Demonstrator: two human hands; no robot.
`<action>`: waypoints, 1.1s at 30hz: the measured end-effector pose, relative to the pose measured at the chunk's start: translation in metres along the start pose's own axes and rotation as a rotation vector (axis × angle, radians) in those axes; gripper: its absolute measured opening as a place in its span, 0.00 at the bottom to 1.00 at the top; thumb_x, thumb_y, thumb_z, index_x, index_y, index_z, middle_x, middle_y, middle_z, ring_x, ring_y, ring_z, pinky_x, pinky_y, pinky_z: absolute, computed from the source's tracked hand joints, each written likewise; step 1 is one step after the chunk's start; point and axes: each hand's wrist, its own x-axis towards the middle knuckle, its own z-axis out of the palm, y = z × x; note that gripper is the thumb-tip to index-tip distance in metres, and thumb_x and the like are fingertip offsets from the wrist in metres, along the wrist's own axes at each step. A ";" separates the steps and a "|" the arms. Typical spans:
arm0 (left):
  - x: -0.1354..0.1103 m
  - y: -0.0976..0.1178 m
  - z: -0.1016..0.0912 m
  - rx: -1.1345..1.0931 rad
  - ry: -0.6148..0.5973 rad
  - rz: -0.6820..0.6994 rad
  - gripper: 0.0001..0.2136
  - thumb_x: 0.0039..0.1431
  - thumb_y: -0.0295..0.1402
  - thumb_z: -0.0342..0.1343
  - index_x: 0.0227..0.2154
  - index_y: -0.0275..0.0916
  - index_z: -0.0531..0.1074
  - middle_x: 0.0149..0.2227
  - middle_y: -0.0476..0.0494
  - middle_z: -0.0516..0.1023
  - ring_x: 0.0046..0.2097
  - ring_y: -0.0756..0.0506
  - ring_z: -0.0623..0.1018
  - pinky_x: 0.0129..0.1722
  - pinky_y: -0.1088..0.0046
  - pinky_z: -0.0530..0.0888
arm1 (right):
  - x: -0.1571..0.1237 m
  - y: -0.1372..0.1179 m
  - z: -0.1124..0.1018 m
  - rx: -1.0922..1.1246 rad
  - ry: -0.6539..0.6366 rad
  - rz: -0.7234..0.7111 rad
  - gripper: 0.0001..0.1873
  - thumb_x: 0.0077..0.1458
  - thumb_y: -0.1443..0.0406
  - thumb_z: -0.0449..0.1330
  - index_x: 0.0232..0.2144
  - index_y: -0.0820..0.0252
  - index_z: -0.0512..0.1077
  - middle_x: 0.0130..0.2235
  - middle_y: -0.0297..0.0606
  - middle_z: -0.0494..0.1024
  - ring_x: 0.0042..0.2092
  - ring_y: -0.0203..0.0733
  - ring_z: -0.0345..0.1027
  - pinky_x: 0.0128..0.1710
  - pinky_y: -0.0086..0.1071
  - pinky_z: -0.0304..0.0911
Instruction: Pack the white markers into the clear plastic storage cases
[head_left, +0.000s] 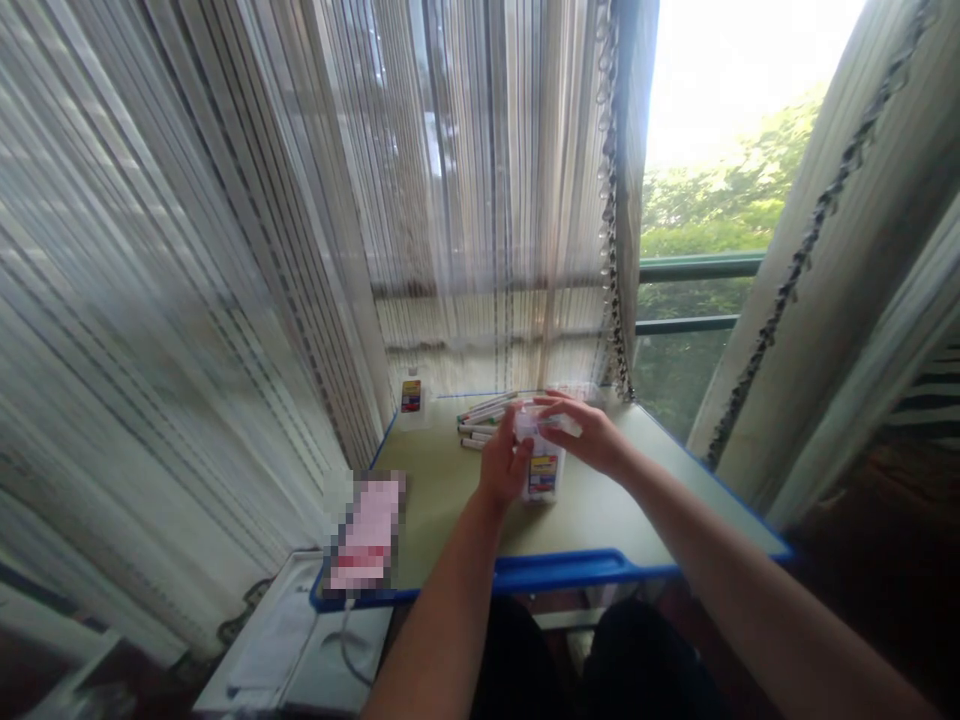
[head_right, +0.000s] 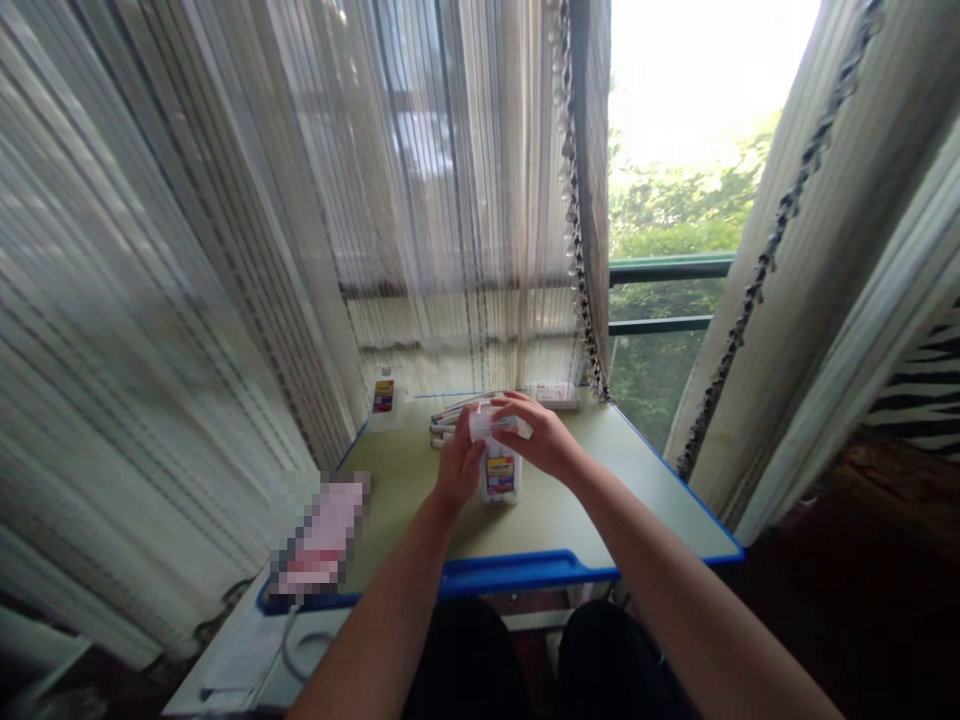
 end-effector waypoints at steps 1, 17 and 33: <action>0.000 0.001 -0.001 -0.003 -0.007 0.005 0.25 0.64 0.45 0.39 0.58 0.35 0.54 0.41 0.37 0.77 0.35 0.45 0.76 0.36 0.68 0.73 | -0.001 0.000 -0.001 -0.018 -0.008 -0.022 0.08 0.53 0.64 0.61 0.38 0.56 0.72 0.50 0.43 0.75 0.58 0.48 0.61 0.56 0.51 0.59; 0.001 0.004 -0.005 -0.072 -0.045 -0.062 0.24 0.62 0.45 0.41 0.57 0.38 0.55 0.40 0.41 0.77 0.35 0.46 0.76 0.34 0.69 0.73 | -0.014 -0.003 0.004 -0.269 0.086 -0.257 0.06 0.57 0.64 0.57 0.37 0.54 0.72 0.52 0.41 0.73 0.58 0.48 0.62 0.54 0.49 0.65; 0.004 0.009 -0.002 -0.087 -0.034 -0.044 0.22 0.62 0.45 0.41 0.55 0.39 0.58 0.32 0.47 0.76 0.29 0.49 0.73 0.28 0.72 0.69 | -0.010 -0.006 -0.004 -0.107 0.027 -0.223 0.02 0.56 0.66 0.59 0.33 0.56 0.72 0.48 0.42 0.76 0.54 0.46 0.66 0.51 0.47 0.67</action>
